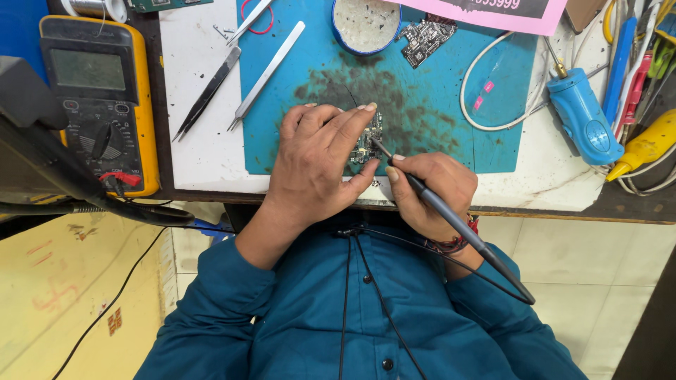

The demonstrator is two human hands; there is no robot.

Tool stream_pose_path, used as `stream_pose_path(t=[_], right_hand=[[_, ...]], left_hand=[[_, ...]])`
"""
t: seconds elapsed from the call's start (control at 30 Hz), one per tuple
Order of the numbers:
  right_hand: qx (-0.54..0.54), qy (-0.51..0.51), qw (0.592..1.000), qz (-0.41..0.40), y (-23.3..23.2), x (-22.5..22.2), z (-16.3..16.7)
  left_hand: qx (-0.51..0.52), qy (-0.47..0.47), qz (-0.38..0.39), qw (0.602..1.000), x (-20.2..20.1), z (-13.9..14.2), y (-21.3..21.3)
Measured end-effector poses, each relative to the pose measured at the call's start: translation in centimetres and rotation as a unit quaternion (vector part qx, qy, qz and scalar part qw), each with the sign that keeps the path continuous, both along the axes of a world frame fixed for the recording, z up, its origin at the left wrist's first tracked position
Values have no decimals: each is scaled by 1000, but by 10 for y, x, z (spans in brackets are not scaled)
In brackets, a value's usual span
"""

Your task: The person solders a small circuit board on a workbench, holding the board with one hand while applying a soldering iron to its components. They steady the board with tweezers and continue soldering different points on the board throughout the clip.

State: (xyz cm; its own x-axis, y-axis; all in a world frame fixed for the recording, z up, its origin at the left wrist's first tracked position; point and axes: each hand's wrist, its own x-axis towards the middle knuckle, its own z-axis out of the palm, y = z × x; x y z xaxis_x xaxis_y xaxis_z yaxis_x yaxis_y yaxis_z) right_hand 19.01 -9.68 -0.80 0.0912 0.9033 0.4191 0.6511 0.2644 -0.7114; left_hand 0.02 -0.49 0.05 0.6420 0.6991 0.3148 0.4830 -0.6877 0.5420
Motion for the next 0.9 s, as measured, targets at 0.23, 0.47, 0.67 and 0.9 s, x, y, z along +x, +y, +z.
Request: stream_pose_path(t=[0.23, 0.47, 0.67, 0.9], right_hand=[[-2, 1, 1000, -3, 0, 0, 0], [-5, 5, 1000, -3, 0, 0, -1], [-9, 3, 1000, -4, 0, 0, 0], [9, -1, 1000, 3, 1, -1, -1]], left_hand=[[0, 0, 1, 1000, 0, 0, -1], [-1, 0, 1, 1000, 1, 0, 0], [3, 3, 3, 1000, 0, 0, 0], [1, 3, 1, 1000, 0, 0, 0]])
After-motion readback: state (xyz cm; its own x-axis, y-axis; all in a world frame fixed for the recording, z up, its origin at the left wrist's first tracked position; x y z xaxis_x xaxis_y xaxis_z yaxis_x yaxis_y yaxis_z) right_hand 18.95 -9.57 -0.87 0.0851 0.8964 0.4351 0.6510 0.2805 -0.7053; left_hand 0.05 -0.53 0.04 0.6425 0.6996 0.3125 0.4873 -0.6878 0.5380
